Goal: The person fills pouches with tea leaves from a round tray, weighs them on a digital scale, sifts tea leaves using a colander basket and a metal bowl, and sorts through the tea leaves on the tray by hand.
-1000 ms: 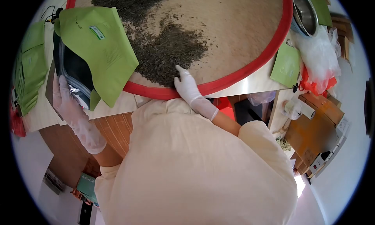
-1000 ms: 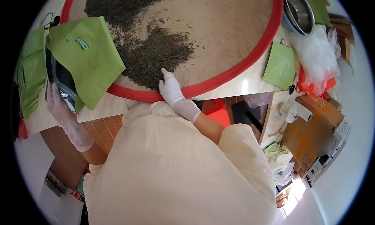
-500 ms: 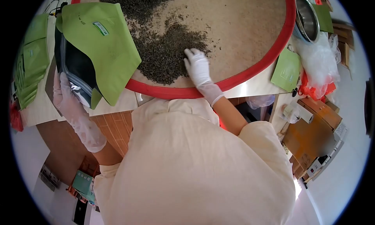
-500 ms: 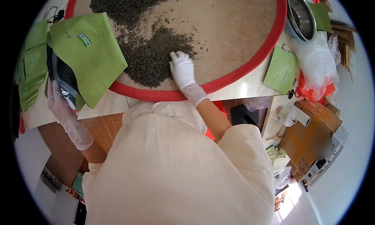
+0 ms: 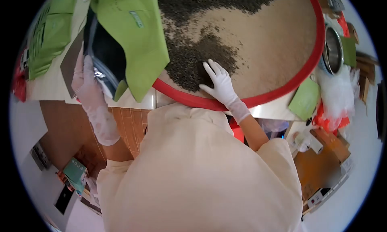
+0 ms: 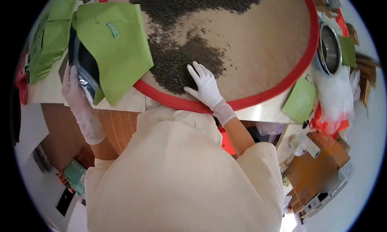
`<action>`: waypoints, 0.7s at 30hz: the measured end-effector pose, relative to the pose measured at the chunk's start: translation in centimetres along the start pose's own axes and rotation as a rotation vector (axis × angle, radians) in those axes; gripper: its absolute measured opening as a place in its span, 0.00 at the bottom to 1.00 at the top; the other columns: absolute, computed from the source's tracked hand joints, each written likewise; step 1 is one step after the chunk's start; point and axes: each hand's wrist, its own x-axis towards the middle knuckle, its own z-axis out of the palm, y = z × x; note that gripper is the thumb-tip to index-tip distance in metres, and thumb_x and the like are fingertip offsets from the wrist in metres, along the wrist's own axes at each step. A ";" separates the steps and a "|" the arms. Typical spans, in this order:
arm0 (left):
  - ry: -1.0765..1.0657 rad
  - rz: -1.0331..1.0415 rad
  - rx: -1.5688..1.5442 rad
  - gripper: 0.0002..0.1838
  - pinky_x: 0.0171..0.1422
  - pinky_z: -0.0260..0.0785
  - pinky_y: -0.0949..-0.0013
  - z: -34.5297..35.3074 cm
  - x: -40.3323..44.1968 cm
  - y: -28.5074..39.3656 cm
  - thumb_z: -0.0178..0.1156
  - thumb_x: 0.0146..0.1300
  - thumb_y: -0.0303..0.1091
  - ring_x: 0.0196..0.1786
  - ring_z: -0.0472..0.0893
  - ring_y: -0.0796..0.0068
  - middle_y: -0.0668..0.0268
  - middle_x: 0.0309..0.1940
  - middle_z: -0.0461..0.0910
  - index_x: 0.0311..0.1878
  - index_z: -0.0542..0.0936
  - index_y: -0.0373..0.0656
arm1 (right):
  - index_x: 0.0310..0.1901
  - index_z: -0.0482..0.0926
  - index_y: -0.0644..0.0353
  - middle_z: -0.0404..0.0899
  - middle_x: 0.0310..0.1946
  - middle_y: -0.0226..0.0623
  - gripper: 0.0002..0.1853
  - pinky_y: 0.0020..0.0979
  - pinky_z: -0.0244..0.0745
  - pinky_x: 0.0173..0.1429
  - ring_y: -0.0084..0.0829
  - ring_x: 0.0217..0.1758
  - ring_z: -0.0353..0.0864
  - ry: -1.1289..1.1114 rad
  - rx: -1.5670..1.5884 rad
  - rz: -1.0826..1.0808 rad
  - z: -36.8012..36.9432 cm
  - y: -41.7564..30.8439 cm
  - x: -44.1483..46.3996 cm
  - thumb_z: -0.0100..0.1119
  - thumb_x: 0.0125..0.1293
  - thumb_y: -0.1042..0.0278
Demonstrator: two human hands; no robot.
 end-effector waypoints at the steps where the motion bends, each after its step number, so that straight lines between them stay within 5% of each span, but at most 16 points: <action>1: -0.023 0.036 -0.022 0.18 0.52 0.69 0.80 0.5 0.0 0.5 0.51 0.68 0.28 0.47 0.79 0.79 0.61 0.47 0.80 0.59 0.71 0.30 | 0.66 0.61 0.55 0.62 0.64 0.49 0.41 0.45 0.61 0.65 0.50 0.64 0.63 -0.070 -0.038 -0.097 -0.1 0.7 -0.3 0.67 0.50 0.55; 3: 0.028 0.056 -0.041 0.18 0.53 0.69 0.80 0.4 -0.1 0.9 0.51 0.68 0.28 0.48 0.79 0.79 0.61 0.49 0.79 0.59 0.72 0.31 | 0.69 0.55 0.55 0.51 0.69 0.52 0.51 0.51 0.48 0.72 0.53 0.70 0.53 -0.234 -0.082 -0.193 1.2 0.4 0.3 0.69 0.45 0.45; 7: 0.030 0.043 -0.097 0.18 0.53 0.69 0.79 0.2 0.0 1.7 0.51 0.68 0.28 0.48 0.79 0.79 0.60 0.49 0.80 0.59 0.72 0.31 | 0.69 0.55 0.52 0.49 0.69 0.54 0.52 0.55 0.41 0.73 0.55 0.72 0.49 -0.216 -0.096 -0.300 3.2 -2.2 4.4 0.67 0.44 0.39; 15: 0.052 0.030 -0.132 0.18 0.56 0.68 0.77 -0.1 -0.3 2.2 0.52 0.68 0.28 0.49 0.79 0.77 0.60 0.49 0.79 0.58 0.72 0.31 | 0.62 0.68 0.47 0.59 0.65 0.50 0.36 0.53 0.55 0.68 0.51 0.66 0.60 -0.275 -0.121 -0.589 5.2 -3.2 8.2 0.56 0.54 0.37; 21: 0.022 0.041 -0.143 0.18 0.56 0.68 0.77 1.2 -0.6 2.2 0.52 0.68 0.28 0.50 0.78 0.77 0.60 0.50 0.79 0.59 0.72 0.32 | 0.57 0.72 0.50 0.69 0.57 0.46 0.29 0.48 0.66 0.57 0.44 0.56 0.70 -0.268 -0.064 -0.444 5.7 -1.7 4.8 0.58 0.55 0.47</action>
